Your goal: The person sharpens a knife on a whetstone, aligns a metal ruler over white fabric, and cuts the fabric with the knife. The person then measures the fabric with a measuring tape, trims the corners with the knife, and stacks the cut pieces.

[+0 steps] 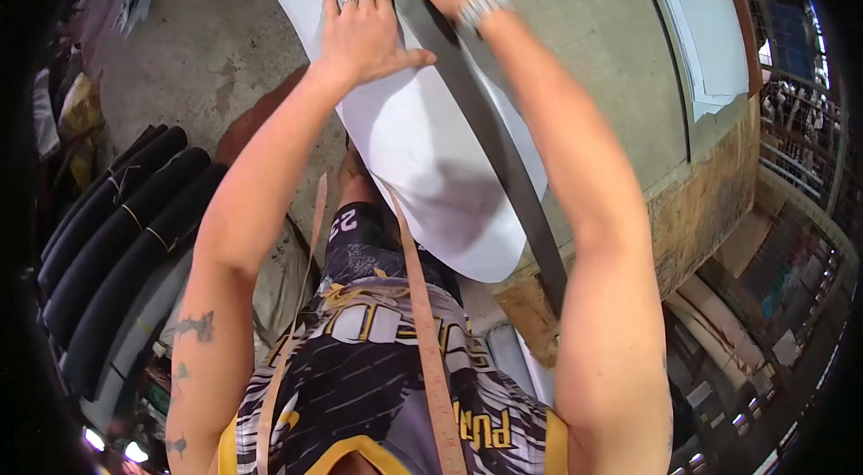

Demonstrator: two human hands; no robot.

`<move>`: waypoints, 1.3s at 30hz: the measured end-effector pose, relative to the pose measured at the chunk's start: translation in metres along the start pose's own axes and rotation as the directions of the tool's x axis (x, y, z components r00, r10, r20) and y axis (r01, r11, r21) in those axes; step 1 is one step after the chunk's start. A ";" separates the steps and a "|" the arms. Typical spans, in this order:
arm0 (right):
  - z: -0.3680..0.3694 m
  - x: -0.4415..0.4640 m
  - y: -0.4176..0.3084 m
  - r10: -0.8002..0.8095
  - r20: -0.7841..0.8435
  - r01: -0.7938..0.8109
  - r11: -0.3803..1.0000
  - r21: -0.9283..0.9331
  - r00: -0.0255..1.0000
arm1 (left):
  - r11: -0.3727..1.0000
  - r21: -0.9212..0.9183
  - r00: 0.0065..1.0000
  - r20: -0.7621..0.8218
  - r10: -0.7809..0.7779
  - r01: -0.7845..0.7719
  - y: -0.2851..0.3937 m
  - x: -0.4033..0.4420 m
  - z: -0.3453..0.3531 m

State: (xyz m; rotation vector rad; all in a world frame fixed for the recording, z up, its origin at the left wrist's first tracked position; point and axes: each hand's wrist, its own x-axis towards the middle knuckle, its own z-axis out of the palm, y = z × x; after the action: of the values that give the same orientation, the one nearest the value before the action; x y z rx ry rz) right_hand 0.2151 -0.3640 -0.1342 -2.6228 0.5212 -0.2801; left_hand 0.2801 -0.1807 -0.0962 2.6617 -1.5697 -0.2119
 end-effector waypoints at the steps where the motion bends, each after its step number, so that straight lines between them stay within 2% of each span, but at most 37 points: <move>1: -0.029 -0.046 -0.017 0.032 0.018 -0.034 0.994 0.106 0.999 | 1.000 0.020 0.999 0.041 -0.004 0.003 0.001 -0.001 -0.003; 2: -0.042 -0.090 -0.016 0.033 0.027 -0.036 0.991 0.126 0.999 | 1.000 0.012 0.999 0.042 -0.001 0.000 0.004 -0.002 -0.001; 4: -0.062 -0.147 -0.025 0.226 0.095 -0.240 0.954 0.182 0.969 | 1.000 0.004 0.999 0.032 -0.016 0.016 0.004 -0.002 0.007; 7: -0.059 -0.150 -0.018 -0.058 0.035 0.058 0.998 -0.006 0.998 | 0.999 -0.034 0.998 -0.055 0.012 -0.014 0.000 -0.005 0.019; 8: -0.057 -0.150 -0.018 0.099 0.059 -0.108 0.980 0.168 0.993 | 0.997 -0.063 0.994 -0.103 0.046 -0.053 0.008 -0.023 0.028; 9: -0.059 -0.153 -0.021 0.163 0.078 -0.177 0.953 0.244 0.984 | 0.991 -0.097 0.984 -0.157 0.080 -0.096 0.019 -0.041 0.039; 11: -0.059 -0.154 -0.018 0.143 0.078 -0.155 0.973 0.170 0.987 | 0.967 -0.208 0.967 -0.234 0.099 -0.150 0.067 -0.090 0.053; 14: -0.049 -0.149 -0.014 0.120 0.022 -0.122 0.979 0.161 0.993 | 0.960 -0.267 0.978 -0.208 0.027 -0.083 0.132 -0.148 0.053; 17: -0.052 -0.150 -0.018 0.061 -0.077 -0.045 0.981 0.189 0.995 | 0.982 -0.178 0.980 -0.194 0.029 -0.064 0.137 -0.147 0.050; 19: -0.048 -0.157 -0.017 0.065 -0.139 -0.031 0.972 0.234 0.988 | 0.994 -0.112 0.995 -0.101 -0.006 -0.005 0.144 -0.144 0.037; 21: -0.044 -0.197 0.007 -0.024 -0.003 0.024 0.999 0.034 1.000 | 0.998 -0.055 0.999 -0.039 -0.027 0.024 0.150 -0.142 0.033; 22: -0.057 -0.243 0.006 -0.023 0.003 0.022 0.983 0.180 1.000 | 0.999 -0.037 0.999 -0.019 -0.027 0.026 0.151 -0.142 0.032; 23: -0.070 -0.292 0.003 0.038 -0.006 -0.036 0.980 0.195 0.999 | 0.999 -0.021 1.000 -0.003 -0.028 0.028 0.151 -0.142 0.029; 24: -0.085 -0.338 0.012 0.088 0.098 -0.105 0.977 0.188 0.991 | 0.999 -0.004 0.999 0.034 -0.042 0.042 0.149 -0.139 0.023; 25: -0.097 -0.377 0.011 0.133 0.115 -0.143 0.987 0.078 0.984 | 0.999 0.010 0.996 0.066 -0.054 0.054 0.151 -0.137 0.018; 26: -0.120 -0.403 0.006 0.173 0.236 -0.200 0.975 0.099 0.956 | 0.998 0.025 0.993 0.109 -0.054 0.052 0.155 -0.140 0.014; 27: -0.136 -0.423 0.002 0.286 0.382 -0.365 0.919 0.149 0.879 | 0.999 0.030 0.988 0.144 -0.047 0.043 0.159 -0.147 0.011; 28: -0.141 -0.449 0.011 0.197 0.403 -0.205 0.978 -0.023 0.894 | 0.998 0.041 0.985 0.167 -0.044 0.038 0.161 -0.147 0.008; 29: -0.142 -0.471 0.022 0.283 0.474 -0.336 0.942 0.028 0.834 | 0.998 0.056 0.983 0.179 -0.049 0.040 0.161 -0.143 0.002; 31: -0.169 -0.481 0.008 0.447 0.477 -0.563 0.817 0.127 0.757 | 0.994 0.110 0.968 0.247 -0.052 0.025 0.164 -0.133 -0.015; 32: -0.175 -0.484 0.005 0.497 0.411 -0.595 0.790 0.151 0.764 | 0.988 0.155 0.952 0.299 -0.059 0.013 0.169 -0.126 -0.024; 33: -0.173 -0.490 0.013 0.513 0.285 -0.563 0.816 0.132 0.810 | 0.998 0.050 0.972 0.234 0.020 -0.033 0.171 -0.120 -0.027; 34: -0.174 -0.486 0.008 0.610 0.221 -0.643 0.754 0.134 0.761 | 0.994 -0.050 0.980 0.170 0.100 -0.092 0.172 -0.117 -0.022; 35: -0.153 -0.494 0.028 0.563 0.025 -0.552 0.801 0.233 0.826 | 0.968 -0.035 0.968 -0.021 0.249 -0.249 0.172 -0.114 0.005; 36: -0.133 -0.501 0.051 0.512 -0.179 -0.446 0.840 0.310 0.840 | 0.915 0.010 0.896 -0.202 0.396 -0.402 0.170 -0.111 0.044; 37: -0.134 -0.493 0.056 0.536 -0.154 -0.495 0.836 0.238 0.830 | 0.837 0.085 0.764 -0.367 0.531 -0.540 0.167 -0.104 0.061; 39: -0.138 -0.475 0.057 0.595 -0.117 -0.589 0.803 0.085 0.795 | 0.805 0.012 0.792 -0.168 0.587 -0.594 0.168 -0.098 0.032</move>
State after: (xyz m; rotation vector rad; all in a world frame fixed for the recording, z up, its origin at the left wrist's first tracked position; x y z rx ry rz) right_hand -0.2723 -0.2729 -0.0906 -2.2555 1.3314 -0.2607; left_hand 0.0836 -0.1759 -0.1010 1.9495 -2.1979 0.0061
